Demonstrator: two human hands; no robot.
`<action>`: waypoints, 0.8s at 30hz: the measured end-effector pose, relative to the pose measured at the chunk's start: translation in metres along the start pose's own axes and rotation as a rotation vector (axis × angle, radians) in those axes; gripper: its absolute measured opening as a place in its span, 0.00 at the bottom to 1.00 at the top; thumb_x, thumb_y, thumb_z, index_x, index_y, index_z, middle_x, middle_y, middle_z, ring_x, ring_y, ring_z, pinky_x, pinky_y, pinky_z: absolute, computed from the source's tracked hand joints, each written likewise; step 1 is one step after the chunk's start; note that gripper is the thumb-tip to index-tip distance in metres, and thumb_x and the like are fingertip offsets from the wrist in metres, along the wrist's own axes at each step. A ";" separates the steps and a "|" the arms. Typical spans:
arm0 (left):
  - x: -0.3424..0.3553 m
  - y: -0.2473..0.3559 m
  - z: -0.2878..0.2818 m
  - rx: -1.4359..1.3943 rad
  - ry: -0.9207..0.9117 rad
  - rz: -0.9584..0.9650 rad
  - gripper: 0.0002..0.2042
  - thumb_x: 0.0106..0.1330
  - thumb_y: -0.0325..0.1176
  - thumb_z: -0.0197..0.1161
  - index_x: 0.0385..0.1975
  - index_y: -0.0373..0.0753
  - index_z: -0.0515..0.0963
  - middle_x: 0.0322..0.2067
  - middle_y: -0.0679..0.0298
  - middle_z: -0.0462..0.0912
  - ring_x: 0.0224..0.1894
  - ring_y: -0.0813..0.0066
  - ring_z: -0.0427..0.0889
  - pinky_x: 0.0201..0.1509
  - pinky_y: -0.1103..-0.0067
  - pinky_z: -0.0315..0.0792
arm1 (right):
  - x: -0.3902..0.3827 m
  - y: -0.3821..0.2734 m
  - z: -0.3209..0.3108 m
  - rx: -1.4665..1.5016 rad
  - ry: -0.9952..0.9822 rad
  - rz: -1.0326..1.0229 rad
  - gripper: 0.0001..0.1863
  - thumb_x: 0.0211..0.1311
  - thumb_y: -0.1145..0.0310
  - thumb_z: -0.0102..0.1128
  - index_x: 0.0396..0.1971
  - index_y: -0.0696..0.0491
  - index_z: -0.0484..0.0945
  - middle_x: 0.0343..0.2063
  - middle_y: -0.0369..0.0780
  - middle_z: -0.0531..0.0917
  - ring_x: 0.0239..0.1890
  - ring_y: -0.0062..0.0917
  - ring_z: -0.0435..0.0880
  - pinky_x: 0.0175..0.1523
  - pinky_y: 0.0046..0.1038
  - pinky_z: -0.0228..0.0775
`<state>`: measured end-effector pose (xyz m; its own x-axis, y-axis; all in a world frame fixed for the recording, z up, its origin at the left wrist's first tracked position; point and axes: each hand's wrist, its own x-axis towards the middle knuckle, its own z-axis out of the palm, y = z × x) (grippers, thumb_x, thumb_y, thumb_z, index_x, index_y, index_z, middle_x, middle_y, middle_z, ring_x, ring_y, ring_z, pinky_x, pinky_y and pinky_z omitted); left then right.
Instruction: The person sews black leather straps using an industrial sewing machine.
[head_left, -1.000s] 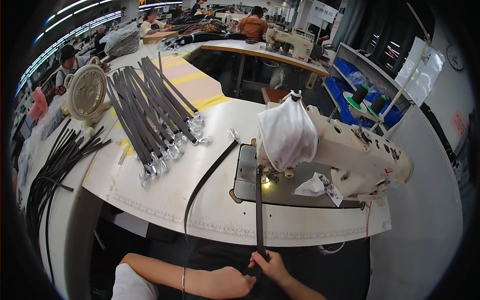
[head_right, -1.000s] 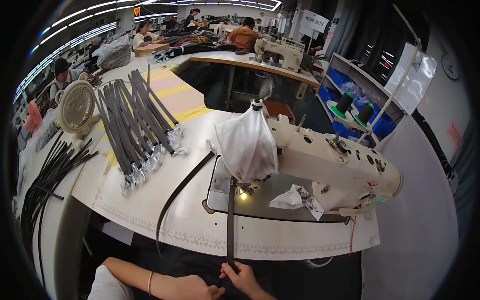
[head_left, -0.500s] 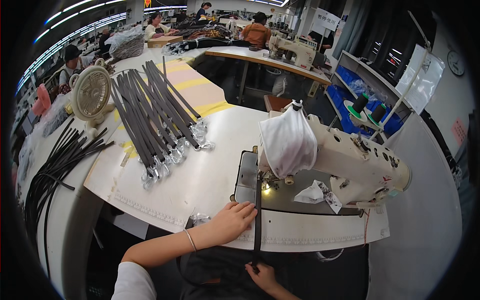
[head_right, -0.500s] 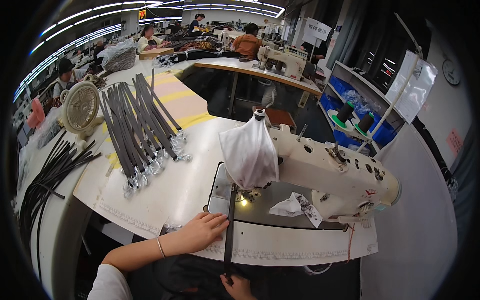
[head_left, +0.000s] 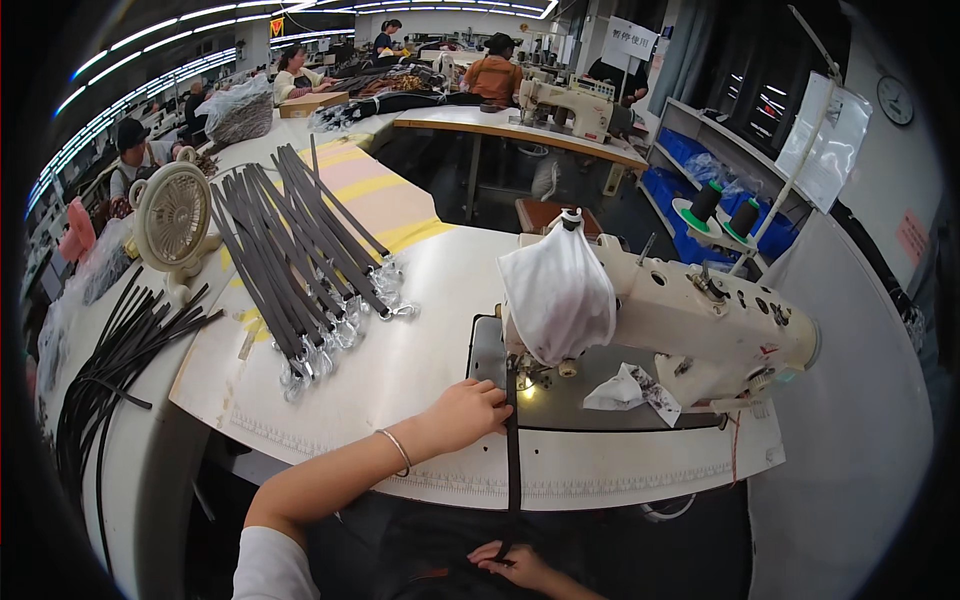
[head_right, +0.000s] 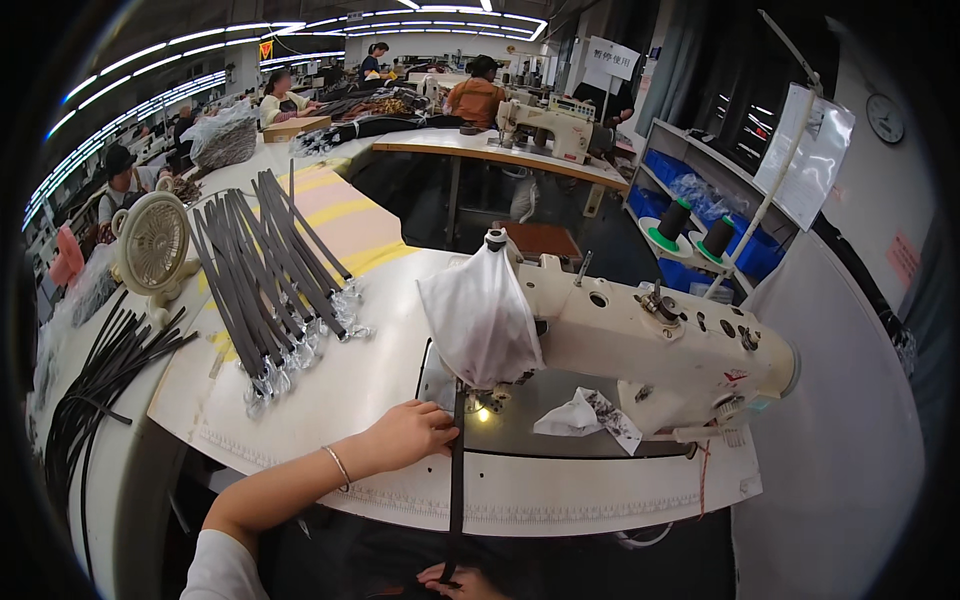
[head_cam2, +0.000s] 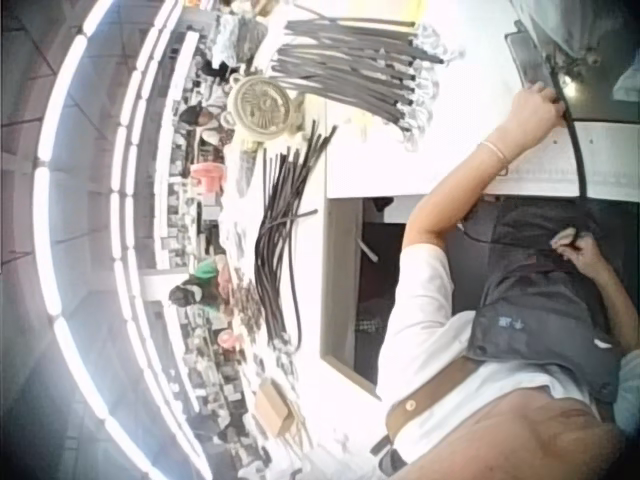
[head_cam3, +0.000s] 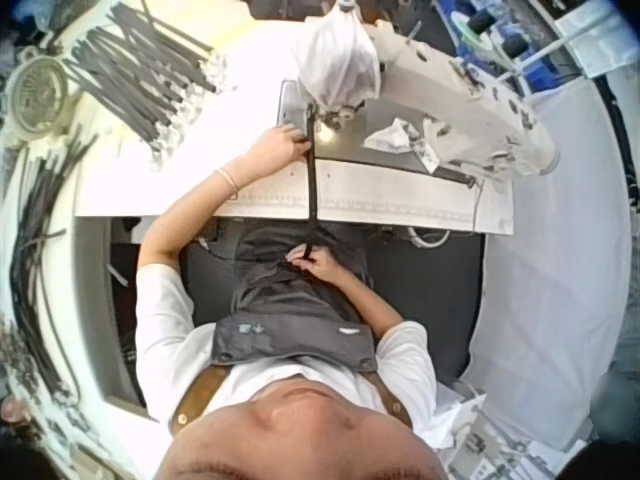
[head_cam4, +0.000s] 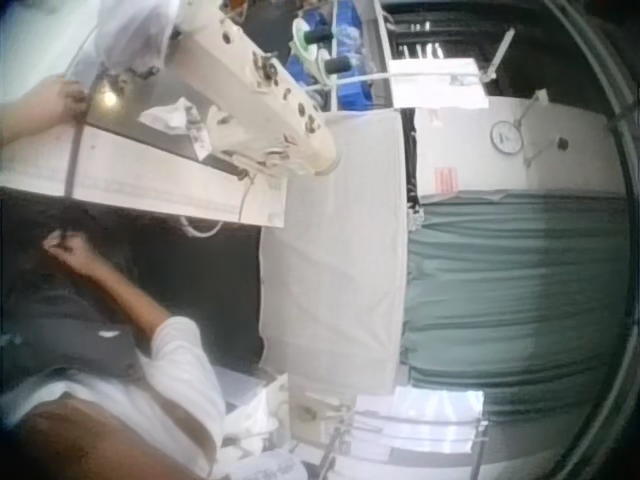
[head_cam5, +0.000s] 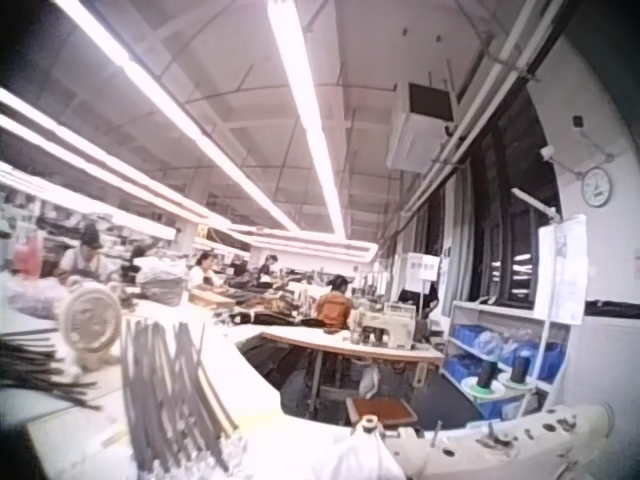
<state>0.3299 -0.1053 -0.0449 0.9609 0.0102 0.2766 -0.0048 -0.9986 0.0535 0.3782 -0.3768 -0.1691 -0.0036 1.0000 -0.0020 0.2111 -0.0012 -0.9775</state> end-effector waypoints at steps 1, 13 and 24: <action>0.003 -0.006 -0.002 0.005 0.001 0.003 0.16 0.53 0.40 0.61 0.38 0.40 0.78 0.37 0.67 0.76 0.43 0.71 0.74 0.45 0.77 0.69 | 0.001 -0.011 -0.001 0.253 -0.103 0.064 0.09 0.57 0.69 0.59 0.35 0.58 0.79 0.40 0.41 0.80 0.38 0.26 0.81 0.40 0.24 0.73; 0.009 -0.017 0.003 -0.184 0.271 0.154 0.11 0.47 0.40 0.66 0.27 0.42 0.81 0.26 0.70 0.72 0.33 0.73 0.71 0.40 0.78 0.66 | 0.004 -0.043 -0.014 0.380 -0.588 -0.008 0.11 0.57 0.67 0.60 0.36 0.57 0.80 0.44 0.44 0.77 0.46 0.35 0.75 0.52 0.34 0.65; 0.009 -0.024 0.008 -0.274 0.306 0.119 0.11 0.47 0.38 0.68 0.27 0.40 0.81 0.28 0.70 0.74 0.34 0.73 0.72 0.41 0.78 0.66 | 0.031 -0.049 -0.019 0.815 -0.048 0.034 0.10 0.58 0.67 0.58 0.30 0.60 0.79 0.36 0.45 0.79 0.41 0.31 0.76 0.47 0.31 0.66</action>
<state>0.3407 -0.0819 -0.0517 0.8228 -0.0481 0.5663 -0.2239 -0.9433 0.2452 0.3859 -0.3455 -0.1178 -0.0556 0.9981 -0.0256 -0.5654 -0.0526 -0.8232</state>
